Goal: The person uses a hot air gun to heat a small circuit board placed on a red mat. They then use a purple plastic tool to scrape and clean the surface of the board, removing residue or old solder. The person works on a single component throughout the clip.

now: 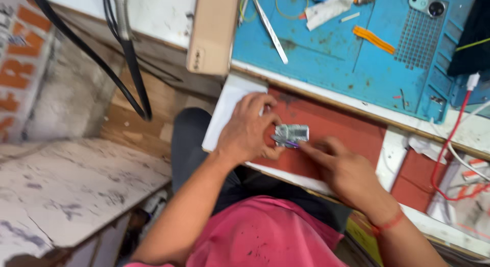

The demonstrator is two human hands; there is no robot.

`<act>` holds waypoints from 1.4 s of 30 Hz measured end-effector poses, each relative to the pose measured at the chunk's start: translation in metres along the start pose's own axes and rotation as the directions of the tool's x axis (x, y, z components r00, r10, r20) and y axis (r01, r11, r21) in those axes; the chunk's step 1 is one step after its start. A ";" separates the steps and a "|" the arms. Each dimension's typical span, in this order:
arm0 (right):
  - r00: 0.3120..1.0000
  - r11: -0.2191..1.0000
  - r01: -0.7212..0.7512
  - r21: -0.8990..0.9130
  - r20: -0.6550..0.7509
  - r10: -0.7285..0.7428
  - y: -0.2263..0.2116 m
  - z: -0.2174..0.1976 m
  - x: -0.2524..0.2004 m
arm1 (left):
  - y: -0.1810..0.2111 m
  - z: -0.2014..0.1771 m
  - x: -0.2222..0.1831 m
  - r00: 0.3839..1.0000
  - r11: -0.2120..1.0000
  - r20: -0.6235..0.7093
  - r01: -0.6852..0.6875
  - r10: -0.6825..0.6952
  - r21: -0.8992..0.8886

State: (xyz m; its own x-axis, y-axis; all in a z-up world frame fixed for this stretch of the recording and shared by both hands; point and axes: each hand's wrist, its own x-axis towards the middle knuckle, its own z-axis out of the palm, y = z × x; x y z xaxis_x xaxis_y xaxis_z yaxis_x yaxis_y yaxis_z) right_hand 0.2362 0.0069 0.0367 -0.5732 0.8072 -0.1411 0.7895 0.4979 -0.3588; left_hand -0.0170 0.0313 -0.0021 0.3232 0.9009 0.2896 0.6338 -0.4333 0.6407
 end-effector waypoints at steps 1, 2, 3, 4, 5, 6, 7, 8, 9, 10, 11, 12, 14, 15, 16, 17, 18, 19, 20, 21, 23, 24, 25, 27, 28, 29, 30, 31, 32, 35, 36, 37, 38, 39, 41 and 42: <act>0.994 0.998 -0.051 0.022 -0.092 0.053 -0.002 -0.001 -0.005 | 0.002 0.000 -0.001 1.000 1.000 0.009 0.016 -0.016 -0.010; 0.978 0.994 -0.100 0.049 -0.181 0.107 -0.003 0.000 -0.007 | 0.003 0.000 -0.002 0.999 0.999 0.018 0.032 -0.031 -0.019; 0.987 0.994 -0.090 0.058 -0.126 0.096 -0.010 0.005 -0.012 | 0.004 -0.001 -0.003 0.999 0.999 0.033 0.043 -0.043 -0.015; 0.994 0.994 -0.080 0.068 -0.072 0.085 -0.019 0.010 -0.016 | 0.004 -0.001 -0.003 0.997 0.998 0.049 0.055 -0.054 -0.009; 0.996 0.993 -0.082 0.081 -0.028 0.085 -0.027 0.014 -0.019 | 0.003 -0.002 -0.001 0.996 0.999 0.071 0.052 -0.051 -0.005; 0.983 0.983 -0.154 0.103 -0.082 0.162 -0.028 0.015 -0.017 | 0.001 -0.002 0.002 0.998 1.000 0.059 0.027 -0.027 0.011; 0.963 0.966 -0.225 0.127 -0.124 0.241 -0.028 0.015 -0.015 | 0.002 -0.002 0.002 0.999 1.000 0.047 0.010 -0.011 0.019; 0.934 0.943 -0.294 0.153 -0.164 0.318 -0.031 0.015 -0.016 | 0.003 -0.002 0.000 0.999 1.000 0.036 -0.007 0.006 0.028; 0.944 0.943 -0.283 0.177 -0.122 0.307 -0.037 0.015 -0.017 | 0.004 -0.002 0.000 0.999 0.999 0.042 -0.008 0.006 0.034; 0.952 0.941 -0.273 0.202 -0.082 0.294 -0.047 0.018 -0.019 | 0.005 -0.002 -0.001 0.999 0.999 0.048 -0.008 0.006 0.041; 0.961 0.938 -0.260 0.229 -0.039 0.275 -0.054 0.020 -0.019 | 0.005 -0.002 -0.002 0.999 0.999 0.052 -0.005 0.002 0.050; 0.945 0.930 -0.302 0.210 -0.061 0.320 -0.056 0.022 -0.015 | 0.004 -0.002 -0.001 0.998 0.999 0.062 0.006 -0.009 0.053; 0.917 0.914 -0.373 0.160 -0.088 0.389 -0.053 0.023 -0.011 | 0.004 0.001 -0.004 0.996 0.997 0.066 0.054 -0.058 0.056; 0.930 0.928 -0.337 0.158 -0.093 0.354 -0.057 0.025 -0.010 | 0.005 0.001 -0.007 0.996 0.996 0.055 0.060 -0.064 0.070; 0.943 0.940 -0.302 0.157 -0.099 0.319 -0.065 0.028 -0.011 | 0.008 0.002 -0.010 0.997 0.994 0.045 0.066 -0.070 0.083; 0.954 0.953 -0.259 0.155 -0.112 0.278 -0.070 0.029 -0.009 | 0.007 0.001 -0.009 0.997 0.992 0.028 0.068 -0.072 0.103; 0.938 0.925 -0.318 0.210 -0.072 0.339 -0.073 0.027 -0.011 | 0.005 -0.001 -0.008 0.997 0.992 0.024 0.067 -0.069 0.105; 0.912 0.883 -0.390 0.261 -0.022 0.409 -0.079 0.025 -0.019 | 0.006 -0.001 -0.008 0.997 0.994 0.030 0.061 -0.064 0.095; 0.880 0.833 -0.459 0.308 0.031 0.474 -0.084 0.024 -0.026 | 0.006 -0.001 -0.009 0.998 0.995 0.036 0.055 -0.059 0.086; 0.888 0.861 -0.421 0.286 -0.065 0.456 -0.084 0.023 -0.030 | 0.006 0.001 -0.007 0.999 0.996 0.020 0.028 -0.030 0.089; 0.887 0.910 -0.349 0.224 -0.235 0.398 -0.081 0.024 -0.039 | 0.006 0.003 -0.011 1.000 0.996 -0.012 -0.009 0.011 0.093; 0.886 0.905 -0.387 0.179 -0.199 0.418 -0.072 0.025 -0.038 | 0.008 0.005 -0.013 1.000 0.997 -0.003 0.017 -0.017 0.079; 0.886 0.901 -0.411 0.135 -0.171 0.430 -0.056 0.025 -0.029 | 0.007 0.003 -0.012 0.999 0.996 -0.001 0.043 -0.043 0.077; 0.905 0.917 -0.389 0.090 -0.149 0.399 -0.044 0.021 -0.025 | 0.012 0.002 -0.011 0.998 0.994 -0.007 0.070 -0.070 0.087; 0.923 0.935 -0.343 0.090 -0.153 0.353 -0.043 0.019 -0.024 | 0.016 0.003 -0.010 0.997 0.992 -0.016 0.073 -0.071 0.099; 0.939 0.950 -0.295 0.108 -0.153 0.309 -0.045 0.021 -0.022 | 0.017 0.001 -0.014 0.997 0.989 -0.012 0.078 -0.078 0.123; 0.935 0.939 -0.339 0.049 -0.096 0.343 -0.045 0.021 -0.020 | 0.020 -0.001 -0.017 0.996 0.987 -0.045 0.084 -0.078 0.139; 0.920 0.921 -0.390 -0.015 -0.042 0.390 -0.044 0.019 -0.021 | 0.024 0.001 -0.021 0.995 0.986 -0.072 0.083 -0.073 0.148; 0.899 0.896 -0.435 -0.083 0.007 0.437 -0.041 0.018 -0.021 | 0.025 0.001 -0.024 0.993 0.984 -0.097 0.082 -0.067 0.156; 0.928 0.945 -0.320 0.068 -0.176 0.327 -0.025 0.012 -0.022 | 0.025 0.004 -0.029 0.989 0.979 -0.115 0.115 -0.097 0.165; 0.928 0.948 -0.305 0.091 -0.198 0.317 -0.025 0.013 -0.030 | 0.025 0.003 -0.033 0.983 0.982 -0.158 0.121 -0.098 0.144; 0.923 0.948 -0.296 0.114 -0.223 0.315 -0.028 0.013 -0.043 | 0.023 0.000 -0.037 0.976 0.986 -0.195 0.119 -0.094 0.119; 0.917 0.948 -0.287 0.137 -0.248 0.313 -0.030 0.016 -0.056 | 0.020 -0.004 -0.042 0.969 0.989 -0.231 0.115 -0.091 0.095; 0.906 0.929 -0.363 0.073 -0.205 0.370 -0.033 0.019 -0.069 | 0.015 -0.009 -0.050 0.945 0.965 -0.272 0.226 -0.184 0.132; 0.866 0.867 -0.495 -0.064 -0.118 0.486 -0.035 0.024 -0.093 | -0.003 -0.018 -0.069 0.901 0.911 -0.325 0.363 -0.288 0.198; 0.853 0.862 -0.506 -0.033 -0.168 0.494 -0.037 0.029 -0.099 | -0.015 -0.019 -0.080 0.892 0.892 -0.335 0.390 -0.303 0.231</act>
State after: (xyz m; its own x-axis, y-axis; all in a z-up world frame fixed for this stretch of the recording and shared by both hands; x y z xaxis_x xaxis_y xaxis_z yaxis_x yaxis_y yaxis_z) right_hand 0.2574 -0.1010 0.0376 -0.0619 0.9878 -0.1432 0.9777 0.0312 -0.2076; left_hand -0.0660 -0.0334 -0.0215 -0.1395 0.9429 0.3024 0.8531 -0.0406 0.5201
